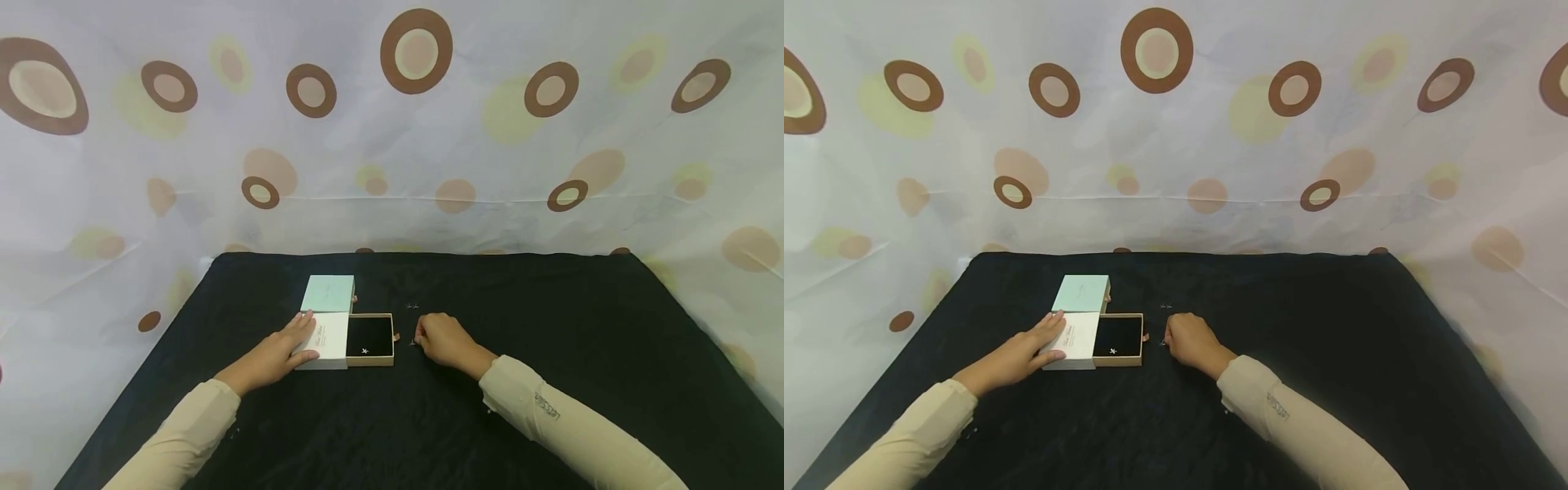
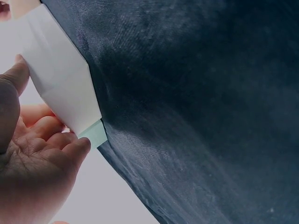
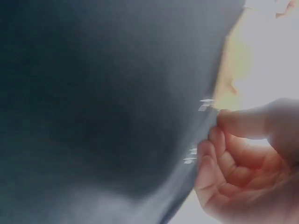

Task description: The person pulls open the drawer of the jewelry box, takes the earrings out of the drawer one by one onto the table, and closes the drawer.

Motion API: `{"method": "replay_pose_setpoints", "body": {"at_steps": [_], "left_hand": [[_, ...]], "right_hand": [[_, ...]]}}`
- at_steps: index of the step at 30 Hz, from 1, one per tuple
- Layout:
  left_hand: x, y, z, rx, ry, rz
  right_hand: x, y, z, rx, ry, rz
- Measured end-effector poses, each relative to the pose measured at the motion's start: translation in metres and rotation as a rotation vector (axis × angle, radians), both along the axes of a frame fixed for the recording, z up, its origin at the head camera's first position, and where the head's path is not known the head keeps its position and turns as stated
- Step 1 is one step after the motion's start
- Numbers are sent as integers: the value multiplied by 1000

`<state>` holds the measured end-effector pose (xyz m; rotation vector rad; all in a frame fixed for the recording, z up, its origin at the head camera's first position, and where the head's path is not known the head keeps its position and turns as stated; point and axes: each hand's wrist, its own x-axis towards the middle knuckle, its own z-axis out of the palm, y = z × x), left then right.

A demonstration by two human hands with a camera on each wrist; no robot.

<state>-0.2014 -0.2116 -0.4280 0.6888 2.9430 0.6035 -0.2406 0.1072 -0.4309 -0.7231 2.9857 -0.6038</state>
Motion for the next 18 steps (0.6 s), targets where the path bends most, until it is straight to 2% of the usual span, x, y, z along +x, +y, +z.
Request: {"method": "replay_pose_setpoints", "body": {"at_steps": [10,18], "left_hand": [[-1,0,-2,1,-5,-4],[0,0,-2,-3,-8,2]], "right_hand": [[17,-20,30,-110,81,47],[24,-39,28,-184,129,102]]}}
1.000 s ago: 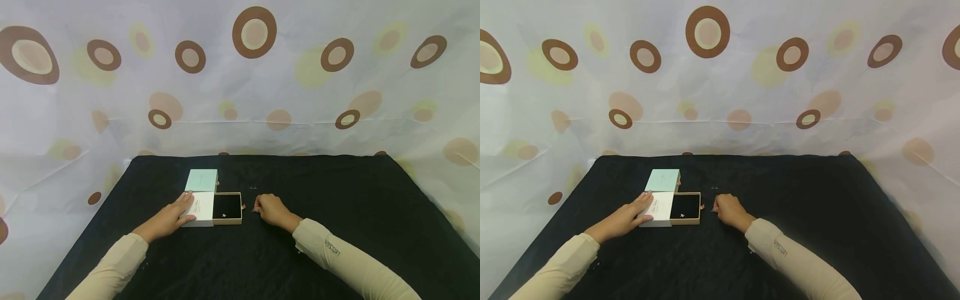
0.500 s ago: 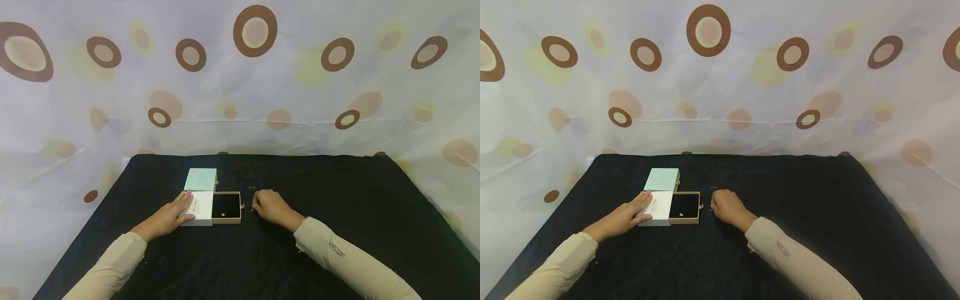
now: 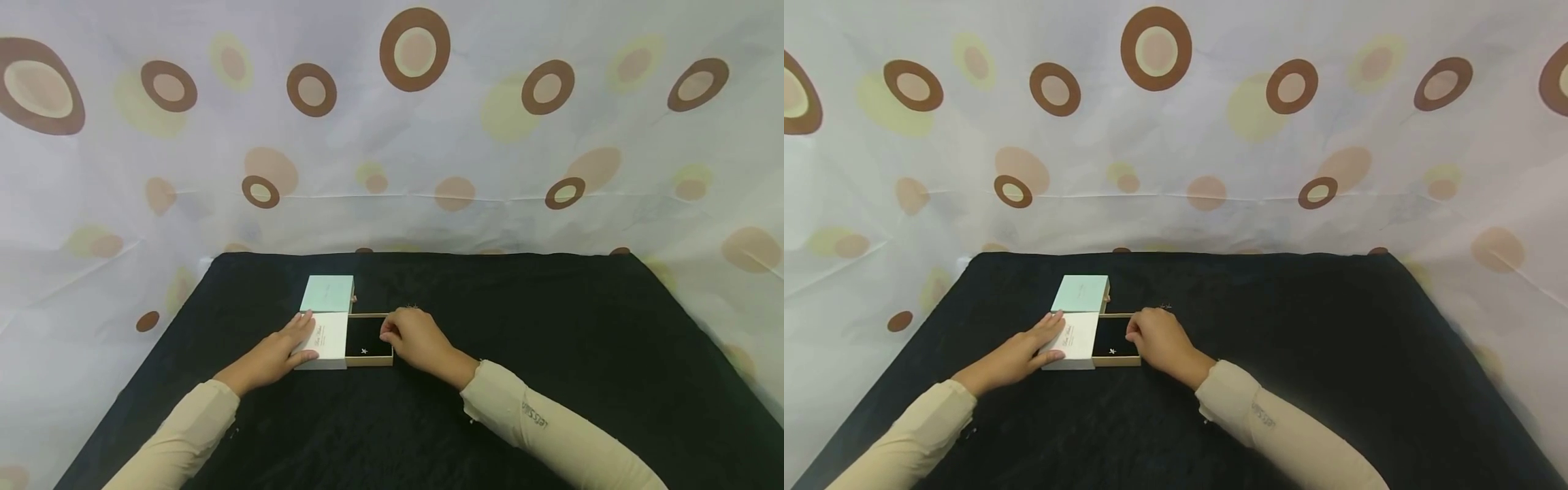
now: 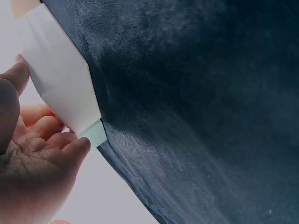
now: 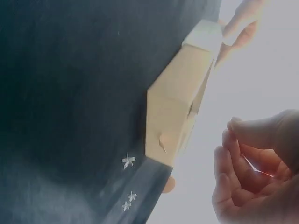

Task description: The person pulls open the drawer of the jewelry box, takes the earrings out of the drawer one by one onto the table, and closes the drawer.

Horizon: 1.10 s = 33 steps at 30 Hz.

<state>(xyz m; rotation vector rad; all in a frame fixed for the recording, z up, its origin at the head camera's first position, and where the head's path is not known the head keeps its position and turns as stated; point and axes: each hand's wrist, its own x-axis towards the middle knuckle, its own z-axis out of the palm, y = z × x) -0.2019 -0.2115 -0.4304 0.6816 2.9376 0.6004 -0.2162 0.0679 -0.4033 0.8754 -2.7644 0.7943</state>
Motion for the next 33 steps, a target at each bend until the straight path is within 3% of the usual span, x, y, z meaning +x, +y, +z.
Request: {"method": "replay_pose_setpoints", "body": {"at_steps": [17,33], "left_hand": [[0,-3,0,1,0,2],[-2,-1,0,-14,4,-2]], "right_hand": [[-6,-24,-17,65,-48,46],[-12,-27,-26,92,-5,57]]}}
